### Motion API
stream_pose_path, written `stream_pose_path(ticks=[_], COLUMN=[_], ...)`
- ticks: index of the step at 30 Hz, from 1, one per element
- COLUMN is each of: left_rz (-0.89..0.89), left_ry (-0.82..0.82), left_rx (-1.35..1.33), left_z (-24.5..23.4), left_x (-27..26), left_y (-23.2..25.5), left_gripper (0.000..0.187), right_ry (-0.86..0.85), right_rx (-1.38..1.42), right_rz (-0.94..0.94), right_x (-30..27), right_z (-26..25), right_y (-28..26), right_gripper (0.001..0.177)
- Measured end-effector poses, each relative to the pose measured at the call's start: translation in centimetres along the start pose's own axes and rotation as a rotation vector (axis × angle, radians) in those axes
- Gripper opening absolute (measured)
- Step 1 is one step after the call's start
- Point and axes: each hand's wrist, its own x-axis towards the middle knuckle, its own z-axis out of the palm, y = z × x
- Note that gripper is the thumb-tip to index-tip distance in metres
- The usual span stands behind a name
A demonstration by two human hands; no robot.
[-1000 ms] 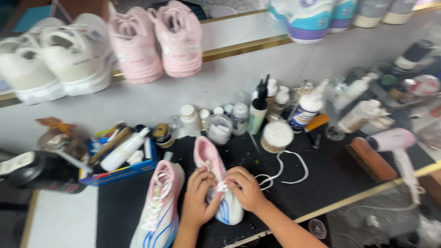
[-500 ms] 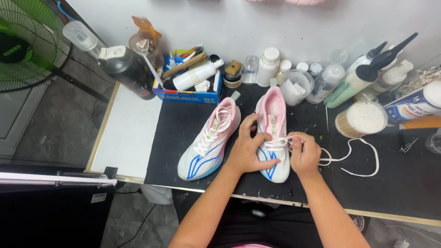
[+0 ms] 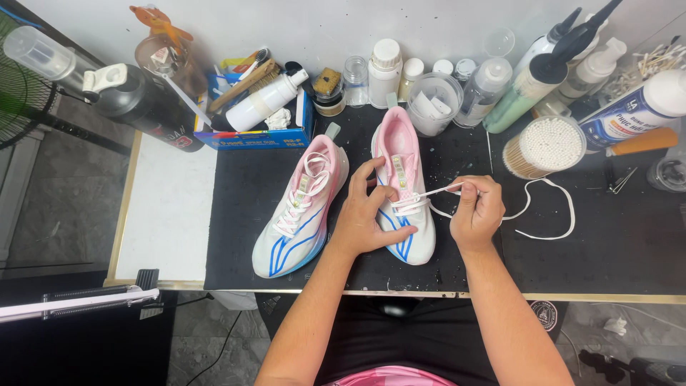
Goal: The person laces a pair of pink and white sneakers with blue stripes. They thread white laces through the eyelets, pull them tight, and tie a knot on one shoe while the other remains laced.
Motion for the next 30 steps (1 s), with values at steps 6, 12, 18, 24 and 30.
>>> stream_pose_path(ticks=[6, 12, 18, 24, 30], left_rz=[-0.039, -0.039, -0.018, -0.023, 0.016], left_ry=[-0.048, -0.068, -0.072, -0.055, 0.052], left_rx=[-0.009, 0.025, 0.043, -0.029, 0.132], left_z=[-0.4, -0.9, -1.0, -2.1, -1.0], left_x=[0.3, 0.5, 0.9, 0.7, 0.3], left_y=[0.3, 0.6, 1.0, 2.1, 4.1], left_gripper=[0.057, 0.053, 0.053, 0.036, 0.017], right_ry=[0.049, 0.185, 0.242, 0.039, -0.375], right_rx=[-0.039, 0.117, 0.17, 0.251, -0.057], right_rz=[-0.009, 0.047, 0.176, 0.233, -0.153], right_x=[-0.6, -1.0, -1.0, 1.3, 3.0], right_z=[-0.5, -1.7, -2.0, -1.4, -0.6], right_y=[0.9, 3.0, 3.3, 0.1, -2.7], right_gripper=[0.013, 0.02, 0.016, 0.015, 0.036])
